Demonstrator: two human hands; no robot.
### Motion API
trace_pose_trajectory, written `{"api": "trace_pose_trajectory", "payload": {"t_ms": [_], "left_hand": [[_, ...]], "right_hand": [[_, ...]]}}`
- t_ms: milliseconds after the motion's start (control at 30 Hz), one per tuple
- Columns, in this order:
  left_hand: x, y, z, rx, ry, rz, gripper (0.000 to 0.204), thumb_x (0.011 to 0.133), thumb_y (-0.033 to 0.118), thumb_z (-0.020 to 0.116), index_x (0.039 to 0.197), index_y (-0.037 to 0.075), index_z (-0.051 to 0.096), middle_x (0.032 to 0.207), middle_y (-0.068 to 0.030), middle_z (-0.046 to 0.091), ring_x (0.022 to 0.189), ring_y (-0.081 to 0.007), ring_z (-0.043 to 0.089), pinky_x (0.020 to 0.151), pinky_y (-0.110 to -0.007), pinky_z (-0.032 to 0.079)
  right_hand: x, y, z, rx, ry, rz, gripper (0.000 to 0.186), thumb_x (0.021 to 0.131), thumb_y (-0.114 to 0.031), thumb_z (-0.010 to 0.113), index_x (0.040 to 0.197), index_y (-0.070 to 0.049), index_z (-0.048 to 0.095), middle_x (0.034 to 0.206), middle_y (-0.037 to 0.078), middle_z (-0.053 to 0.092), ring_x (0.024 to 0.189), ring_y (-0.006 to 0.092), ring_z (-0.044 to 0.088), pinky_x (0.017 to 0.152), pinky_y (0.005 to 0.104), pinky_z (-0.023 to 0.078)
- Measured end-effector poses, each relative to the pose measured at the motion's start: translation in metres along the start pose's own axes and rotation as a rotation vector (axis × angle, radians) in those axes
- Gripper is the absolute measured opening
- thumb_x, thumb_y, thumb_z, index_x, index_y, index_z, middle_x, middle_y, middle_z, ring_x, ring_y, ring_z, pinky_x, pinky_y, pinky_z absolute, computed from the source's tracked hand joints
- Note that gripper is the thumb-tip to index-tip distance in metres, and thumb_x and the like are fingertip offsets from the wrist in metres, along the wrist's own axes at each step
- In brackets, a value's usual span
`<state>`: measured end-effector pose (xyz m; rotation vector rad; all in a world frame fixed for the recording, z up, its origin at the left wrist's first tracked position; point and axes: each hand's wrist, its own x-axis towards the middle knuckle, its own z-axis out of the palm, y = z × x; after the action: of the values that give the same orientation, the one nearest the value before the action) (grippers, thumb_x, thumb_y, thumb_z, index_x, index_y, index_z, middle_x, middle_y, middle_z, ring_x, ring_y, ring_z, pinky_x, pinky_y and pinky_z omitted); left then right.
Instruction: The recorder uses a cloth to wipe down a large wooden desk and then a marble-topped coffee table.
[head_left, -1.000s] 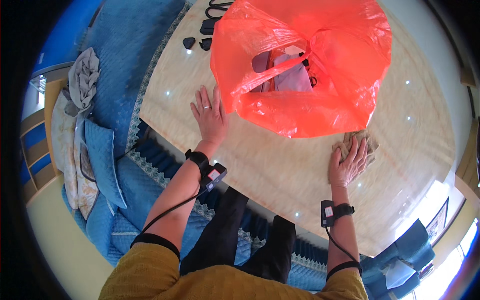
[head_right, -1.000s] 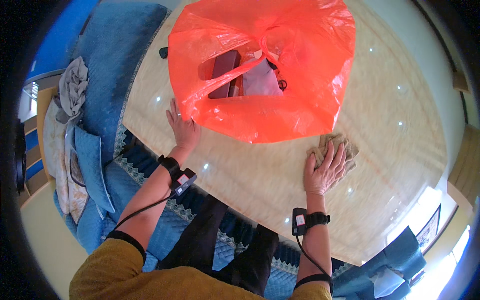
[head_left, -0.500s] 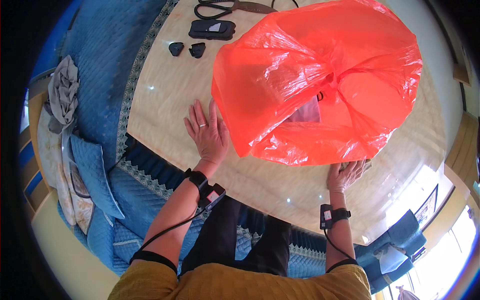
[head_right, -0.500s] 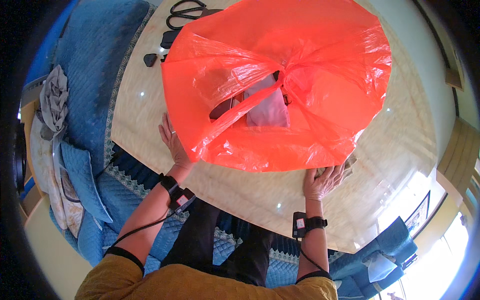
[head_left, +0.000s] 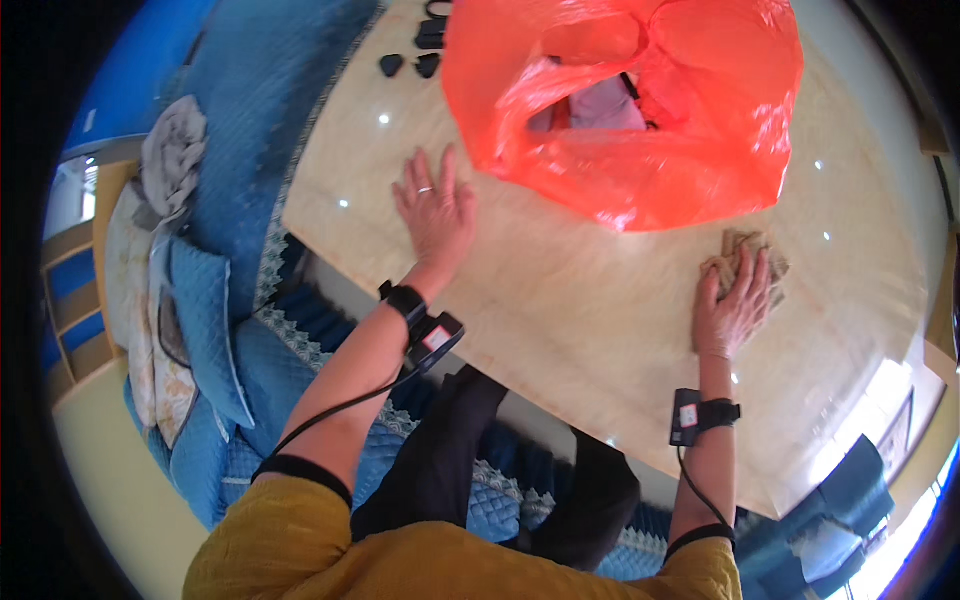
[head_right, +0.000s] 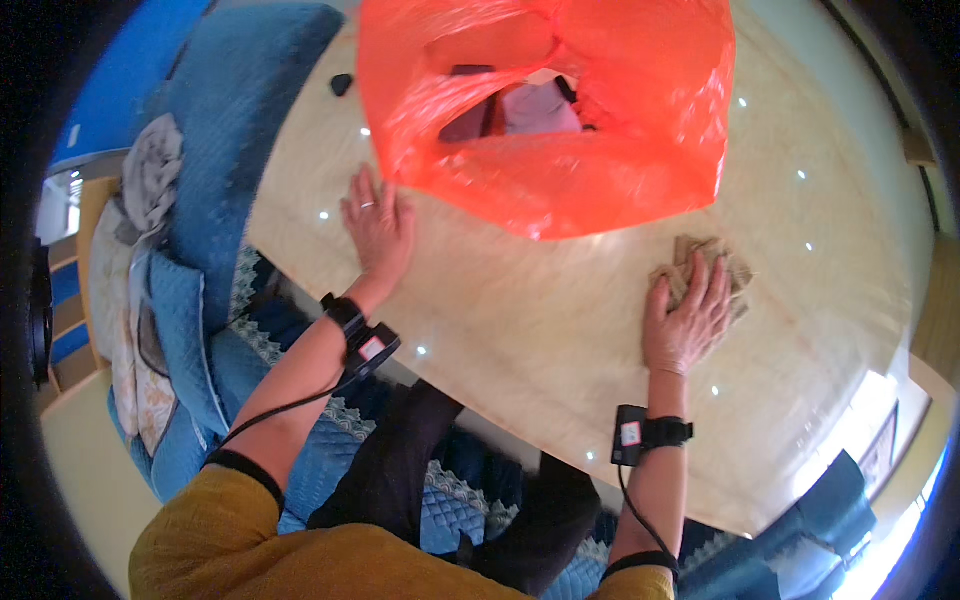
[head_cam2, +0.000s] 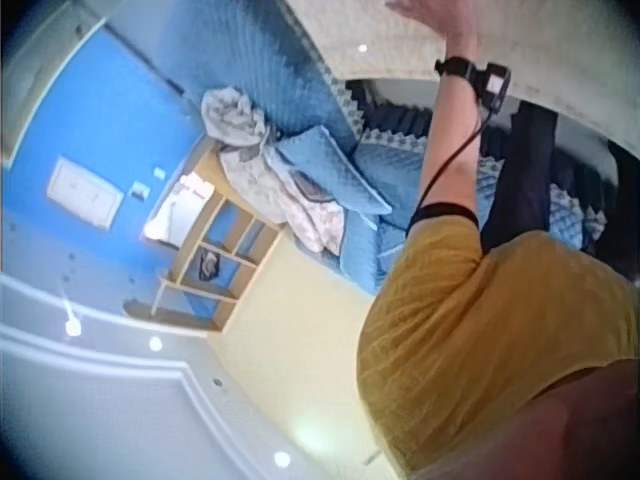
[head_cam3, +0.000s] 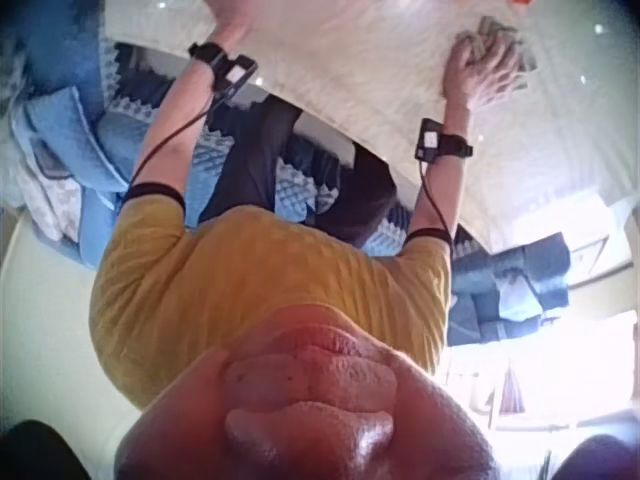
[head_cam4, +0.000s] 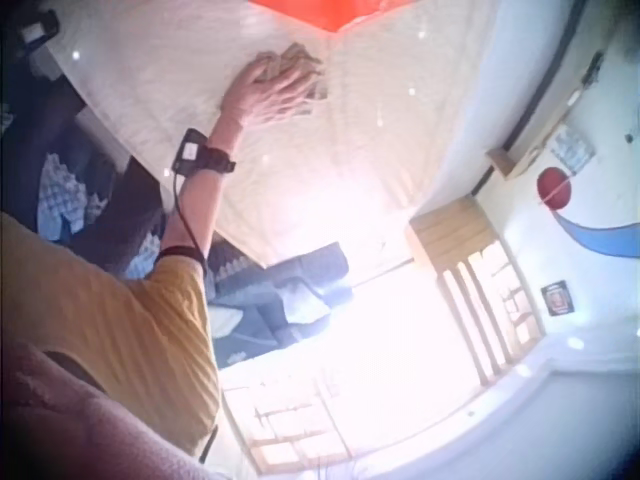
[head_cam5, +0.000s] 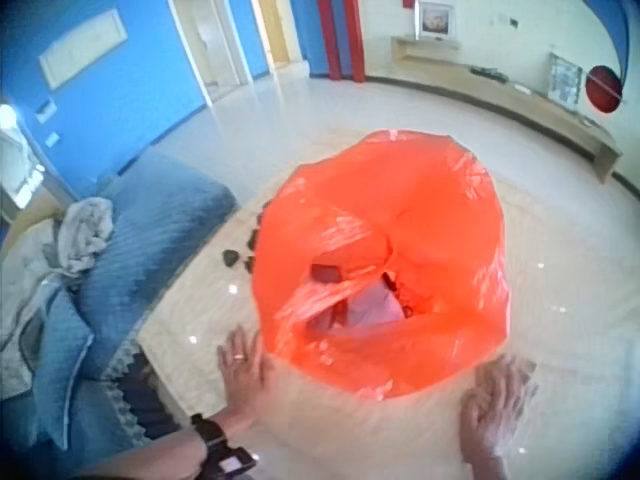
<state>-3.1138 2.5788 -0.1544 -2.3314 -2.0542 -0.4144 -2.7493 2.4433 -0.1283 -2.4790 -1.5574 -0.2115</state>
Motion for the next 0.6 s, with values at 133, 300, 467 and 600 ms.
{"api": "trace_pose_trajectory", "payload": {"t_ms": [133,300,467,600], "left_hand": [[-0.001,-0.003,-0.002,-0.084,0.031,0.064,0.056,0.093,0.032,0.049,0.144,0.013,0.035,0.146,-0.0262,0.031,0.136,-0.0444,0.028,0.110,-0.059,0.020],[-0.054,-0.016,-0.032,-0.250,-0.014,0.313,0.055,0.092,0.027,0.053,0.140,0.006,0.038,0.145,-0.0264,0.032,0.135,-0.0442,0.030,0.111,-0.055,0.023],[-0.179,-0.063,-0.062,-0.217,-0.069,0.456,0.050,0.091,0.023,0.056,0.136,0.006,0.044,0.143,-0.0262,0.035,0.133,-0.0419,0.034,0.109,-0.054,0.027],[-0.272,-0.124,-0.089,-0.218,-0.159,0.444,0.041,0.091,0.025,0.057,0.129,0.010,0.053,0.137,-0.0226,0.046,0.124,-0.0408,0.045,0.103,-0.048,0.037]], "right_hand": [[0.001,0.003,0.002,0.066,0.046,-0.032,0.055,0.090,-0.041,0.055,0.139,-0.020,0.045,0.149,0.008,0.036,0.137,0.0283,0.032,0.112,0.0463,0.022],[-0.039,-0.003,-0.027,0.121,0.015,-0.052,0.052,0.090,-0.040,0.054,0.137,-0.020,0.046,0.150,0.007,0.035,0.139,0.0269,0.029,0.113,0.0451,0.021],[-0.169,-0.014,-0.045,0.164,-0.002,-0.105,0.048,0.089,-0.036,0.057,0.134,-0.019,0.049,0.146,0.006,0.040,0.136,0.0270,0.034,0.112,0.0439,0.025],[-0.235,0.025,-0.052,0.146,0.004,-0.062,0.043,0.088,-0.028,0.060,0.130,-0.018,0.053,0.139,0.009,0.048,0.130,0.0295,0.043,0.107,0.0408,0.033]]}}
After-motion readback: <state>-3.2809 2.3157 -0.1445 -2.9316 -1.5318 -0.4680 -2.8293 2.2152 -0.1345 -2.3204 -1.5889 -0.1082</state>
